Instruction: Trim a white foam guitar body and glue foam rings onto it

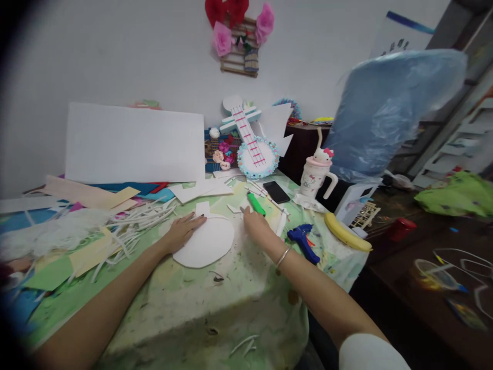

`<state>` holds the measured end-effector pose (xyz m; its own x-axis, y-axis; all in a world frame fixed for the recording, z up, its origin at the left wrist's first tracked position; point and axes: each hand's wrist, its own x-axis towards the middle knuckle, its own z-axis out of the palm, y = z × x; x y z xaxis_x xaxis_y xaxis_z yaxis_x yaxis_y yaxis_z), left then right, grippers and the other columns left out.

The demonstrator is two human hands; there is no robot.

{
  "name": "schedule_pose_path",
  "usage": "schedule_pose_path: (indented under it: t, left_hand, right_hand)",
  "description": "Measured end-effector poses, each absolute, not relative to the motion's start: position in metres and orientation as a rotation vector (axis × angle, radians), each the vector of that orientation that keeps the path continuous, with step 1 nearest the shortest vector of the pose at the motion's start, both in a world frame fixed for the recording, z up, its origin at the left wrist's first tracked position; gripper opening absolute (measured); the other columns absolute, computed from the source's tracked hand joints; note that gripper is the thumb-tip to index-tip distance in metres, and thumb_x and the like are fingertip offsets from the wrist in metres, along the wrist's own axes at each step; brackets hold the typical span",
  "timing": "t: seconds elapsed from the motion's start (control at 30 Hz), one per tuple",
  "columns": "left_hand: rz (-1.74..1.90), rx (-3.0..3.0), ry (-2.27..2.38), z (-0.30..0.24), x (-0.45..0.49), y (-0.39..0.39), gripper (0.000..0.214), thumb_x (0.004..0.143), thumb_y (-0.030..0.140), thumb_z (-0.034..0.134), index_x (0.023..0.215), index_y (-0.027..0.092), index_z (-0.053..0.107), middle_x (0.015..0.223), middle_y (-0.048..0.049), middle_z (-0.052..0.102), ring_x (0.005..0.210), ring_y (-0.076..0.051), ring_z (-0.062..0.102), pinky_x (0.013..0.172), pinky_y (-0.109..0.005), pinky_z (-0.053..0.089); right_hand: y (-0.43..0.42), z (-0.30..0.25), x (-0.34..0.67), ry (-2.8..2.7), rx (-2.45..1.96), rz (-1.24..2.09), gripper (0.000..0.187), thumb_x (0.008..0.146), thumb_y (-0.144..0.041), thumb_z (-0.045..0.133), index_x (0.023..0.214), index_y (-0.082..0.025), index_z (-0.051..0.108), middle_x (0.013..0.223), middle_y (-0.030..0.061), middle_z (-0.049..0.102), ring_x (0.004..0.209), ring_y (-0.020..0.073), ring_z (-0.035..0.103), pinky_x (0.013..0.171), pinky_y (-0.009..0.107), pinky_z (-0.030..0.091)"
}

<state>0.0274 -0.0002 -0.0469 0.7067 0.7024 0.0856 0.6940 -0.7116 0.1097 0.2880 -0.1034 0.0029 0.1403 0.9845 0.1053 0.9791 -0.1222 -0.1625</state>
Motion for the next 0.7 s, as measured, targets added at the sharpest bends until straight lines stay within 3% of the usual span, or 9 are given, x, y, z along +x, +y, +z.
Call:
schedule_pose_path:
  t: [0.17, 0.27, 0.37, 0.53, 0.7]
  left_hand:
    - [0.158, 2.828, 1.167, -0.051, 0.026, 0.003, 0.057, 0.084, 0.017, 0.021, 0.140, 0.028, 0.031, 0.147, 0.0008, 0.030, 0.137, -0.024, 0.020, 0.106, -0.052, 0.021]
    - [0.172, 2.817, 1.162, -0.052, 0.026, 0.004, 0.058, 0.084, 0.017, 0.020, 0.140, 0.027, 0.031, 0.147, 0.0002, 0.030, 0.137, -0.024, 0.021, 0.106, -0.053, 0.021]
    - [0.189, 2.803, 1.164, -0.052, 0.026, 0.003, 0.058, 0.083, 0.017, 0.020, 0.140, 0.027, 0.031, 0.147, -0.0004, 0.030, 0.137, -0.024, 0.023, 0.106, -0.054, 0.020]
    - [0.201, 2.781, 1.169, -0.052, 0.027, 0.002, 0.059, 0.083, 0.017, 0.020, 0.139, 0.027, 0.032, 0.146, -0.0002, 0.031, 0.136, -0.024, 0.023, 0.106, -0.054, 0.020]
    - [0.192, 2.785, 1.178, -0.050, 0.026, 0.000, 0.059, 0.083, 0.017, 0.020, 0.140, 0.026, 0.032, 0.147, -0.0002, 0.030, 0.136, -0.024, 0.023, 0.106, -0.054, 0.020]
  right_hand:
    - [-0.158, 0.023, 0.312, -1.814, -2.346, -0.154, 0.022, 0.084, -0.020, 0.047, 0.103, -0.009, 0.053, 0.097, 0.0219, 0.061, 0.103, 0.0324, 0.053, 0.083, 0.039, 0.039]
    - [-0.193, 0.017, 0.346, -1.613, -2.565, -0.296, 0.034, 0.078, -0.034, 0.060, 0.101, -0.010, 0.053, 0.102, 0.0220, 0.058, 0.102, 0.0340, 0.052, 0.080, 0.040, 0.040]
    - [-0.214, -0.002, 0.382, -1.490, -2.709, -0.210, 0.045, 0.071, -0.046, 0.065, 0.099, -0.012, 0.054, 0.098, 0.0192, 0.057, 0.092, 0.0314, 0.056, 0.073, 0.038, 0.042]
    - [-0.224, -0.022, 0.419, -1.525, -2.572, -0.085, 0.030, 0.074, -0.043, 0.058, 0.080, -0.014, 0.056, 0.084, 0.0120, 0.058, 0.077, 0.0236, 0.057, 0.066, 0.031, 0.041]
    - [-0.233, -0.021, 0.430, -1.497, -2.495, -0.109, 0.023, 0.077, -0.037, 0.052, 0.082, -0.015, 0.053, 0.082, 0.0094, 0.057, 0.080, 0.0209, 0.055, 0.071, 0.029, 0.040]
